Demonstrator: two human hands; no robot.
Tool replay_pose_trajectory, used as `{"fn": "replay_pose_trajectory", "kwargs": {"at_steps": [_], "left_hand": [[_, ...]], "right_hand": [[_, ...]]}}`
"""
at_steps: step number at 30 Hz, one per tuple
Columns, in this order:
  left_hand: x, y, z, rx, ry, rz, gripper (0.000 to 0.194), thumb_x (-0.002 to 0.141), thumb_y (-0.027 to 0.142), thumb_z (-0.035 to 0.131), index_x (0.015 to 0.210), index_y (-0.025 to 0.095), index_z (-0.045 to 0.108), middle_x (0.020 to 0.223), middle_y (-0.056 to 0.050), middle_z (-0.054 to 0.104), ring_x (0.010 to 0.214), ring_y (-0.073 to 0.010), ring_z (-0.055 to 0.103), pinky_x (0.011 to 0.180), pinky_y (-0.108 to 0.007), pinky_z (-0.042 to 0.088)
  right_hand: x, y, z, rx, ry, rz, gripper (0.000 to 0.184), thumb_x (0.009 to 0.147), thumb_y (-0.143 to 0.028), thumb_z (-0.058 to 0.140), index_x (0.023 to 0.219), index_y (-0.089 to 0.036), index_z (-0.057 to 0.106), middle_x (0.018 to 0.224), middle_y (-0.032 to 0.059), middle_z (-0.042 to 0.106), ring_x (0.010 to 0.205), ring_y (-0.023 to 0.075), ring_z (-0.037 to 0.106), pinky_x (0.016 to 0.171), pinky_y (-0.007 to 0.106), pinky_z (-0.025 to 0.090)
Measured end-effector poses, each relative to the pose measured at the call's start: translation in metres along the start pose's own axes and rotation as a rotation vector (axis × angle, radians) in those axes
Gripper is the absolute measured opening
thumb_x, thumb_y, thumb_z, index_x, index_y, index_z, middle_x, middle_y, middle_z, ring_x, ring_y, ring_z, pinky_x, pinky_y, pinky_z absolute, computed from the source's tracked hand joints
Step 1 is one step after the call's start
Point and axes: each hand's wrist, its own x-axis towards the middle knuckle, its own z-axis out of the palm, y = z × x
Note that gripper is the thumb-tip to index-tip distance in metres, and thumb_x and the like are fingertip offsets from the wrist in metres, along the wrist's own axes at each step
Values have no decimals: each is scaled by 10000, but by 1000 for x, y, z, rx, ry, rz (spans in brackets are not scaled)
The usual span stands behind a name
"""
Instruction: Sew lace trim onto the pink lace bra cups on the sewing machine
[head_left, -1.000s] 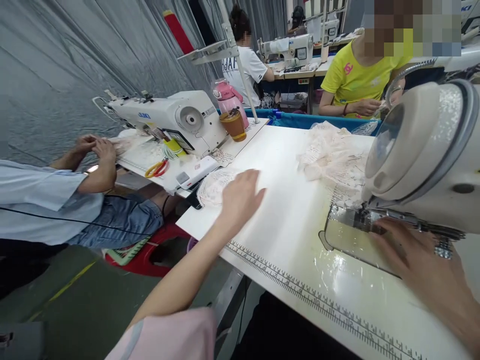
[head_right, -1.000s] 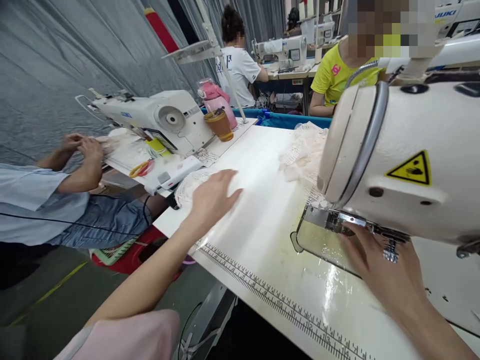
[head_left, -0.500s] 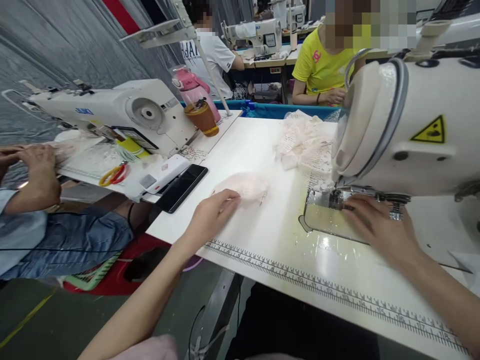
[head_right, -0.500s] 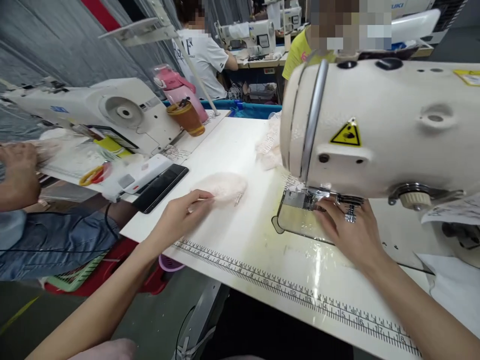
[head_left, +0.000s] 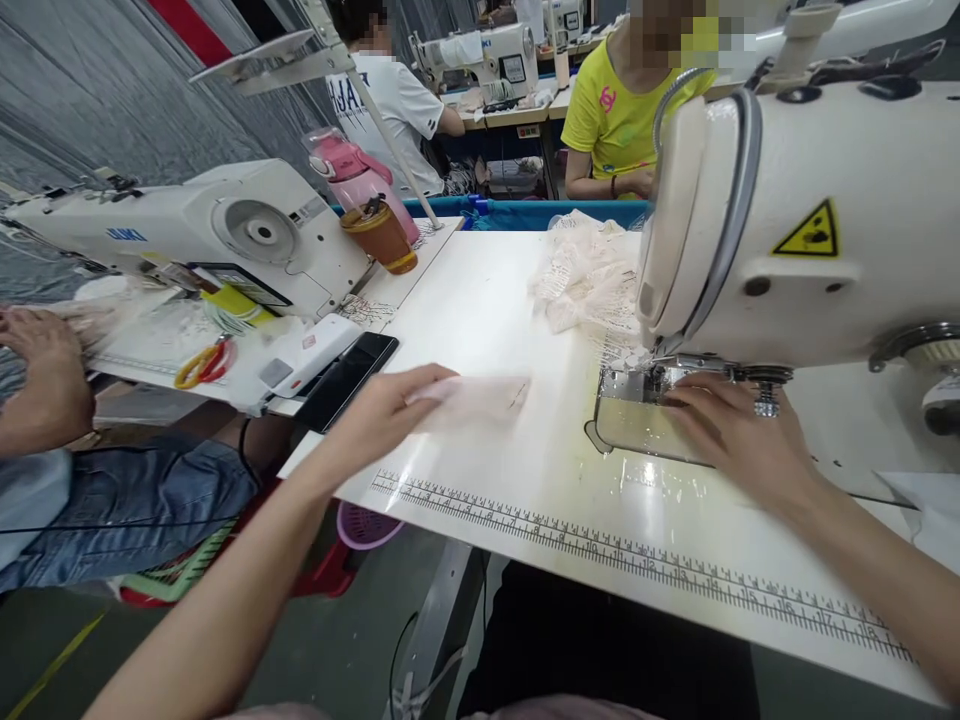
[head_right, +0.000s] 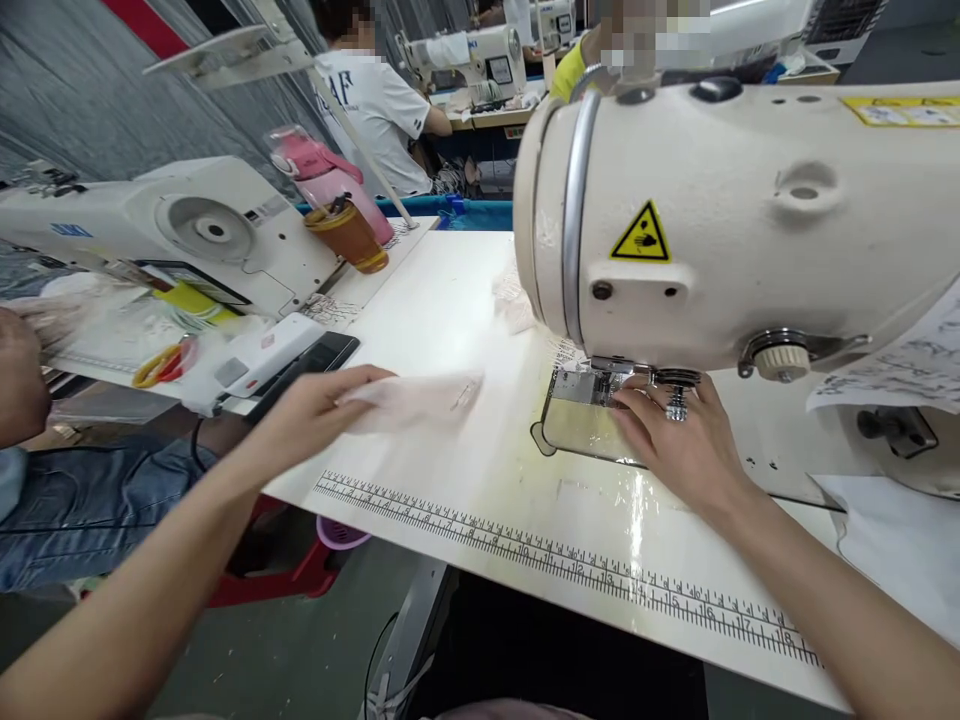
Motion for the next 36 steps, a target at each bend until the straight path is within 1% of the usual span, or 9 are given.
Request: {"fn": "replay_pose_trajectory", "kwargs": {"at_steps": [4, 9, 12, 14, 16, 20, 24, 29, 36], "left_hand": [[34, 13, -32, -200, -168, -116, 276, 839, 428, 526, 895, 184, 643, 846, -22, 662, 702, -150, 586, 602, -244, 456], [74, -12, -22, 81, -311, -156, 291, 768, 475, 578, 674, 200, 600, 693, -32, 613, 612, -166, 563, 561, -275, 427], [74, -22, -12, 248, -184, -189, 280, 772, 484, 562, 803, 213, 624, 816, -63, 648, 713, -211, 587, 595, -308, 414], [62, -13, -6, 356, 34, -184, 297, 807, 468, 529, 938, 214, 611, 949, -85, 653, 833, -245, 591, 641, -328, 408], [44, 5, 4, 478, 263, -118, 267, 845, 451, 501, 919, 213, 598, 950, -71, 654, 840, -236, 587, 649, -325, 398], [17, 42, 37, 387, 108, -32, 266, 876, 466, 497, 846, 221, 596, 858, -20, 656, 691, -173, 578, 565, -285, 378], [16, 52, 63, 407, 109, -107, 186, 861, 375, 516, 867, 202, 587, 889, -46, 652, 726, -207, 579, 518, -295, 323], [20, 45, 59, 292, 102, -172, 120, 842, 278, 493, 794, 226, 590, 808, 3, 657, 673, -178, 576, 546, -300, 368], [19, 47, 67, 270, 176, -194, 224, 834, 436, 526, 794, 219, 564, 803, -16, 638, 680, -186, 543, 550, -302, 333]], "right_hand": [[1, 1, 0, 18, -2, -2, 249, 966, -356, 455, 1054, -229, 651, 1036, 16, 701, 814, 208, 645, 865, 409, 371], [1, 1, 1, 25, 0, -2, 235, 966, -343, 459, 1035, -227, 651, 1066, 6, 693, 805, 191, 650, 884, 409, 361], [2, 0, 1, 19, 17, -6, 222, 962, -328, 472, 1039, -224, 653, 1067, 9, 693, 827, 188, 651, 885, 394, 365], [2, -1, 1, 17, 20, -9, 216, 959, -322, 480, 1039, -225, 655, 1066, 10, 693, 848, 190, 648, 874, 382, 373], [3, -2, 0, 20, 19, -8, 215, 958, -323, 482, 1039, -230, 658, 1076, 9, 692, 860, 194, 646, 859, 377, 383], [4, -4, -2, 45, 1, 8, 219, 959, -324, 479, 1030, -236, 666, 1076, 7, 697, 847, 194, 653, 829, 375, 402], [3, -3, -2, 27, -4, 7, 223, 962, -326, 475, 1018, -234, 670, 1080, 5, 698, 818, 196, 652, 816, 382, 394], [3, -2, -1, -14, 31, -50, 214, 962, -306, 479, 1013, -216, 667, 1068, 6, 707, 739, 173, 637, 820, 386, 382], [4, -3, -1, -24, 32, -56, 215, 964, -290, 465, 995, -207, 661, 1044, 3, 709, 753, 172, 638, 834, 386, 374]]}}
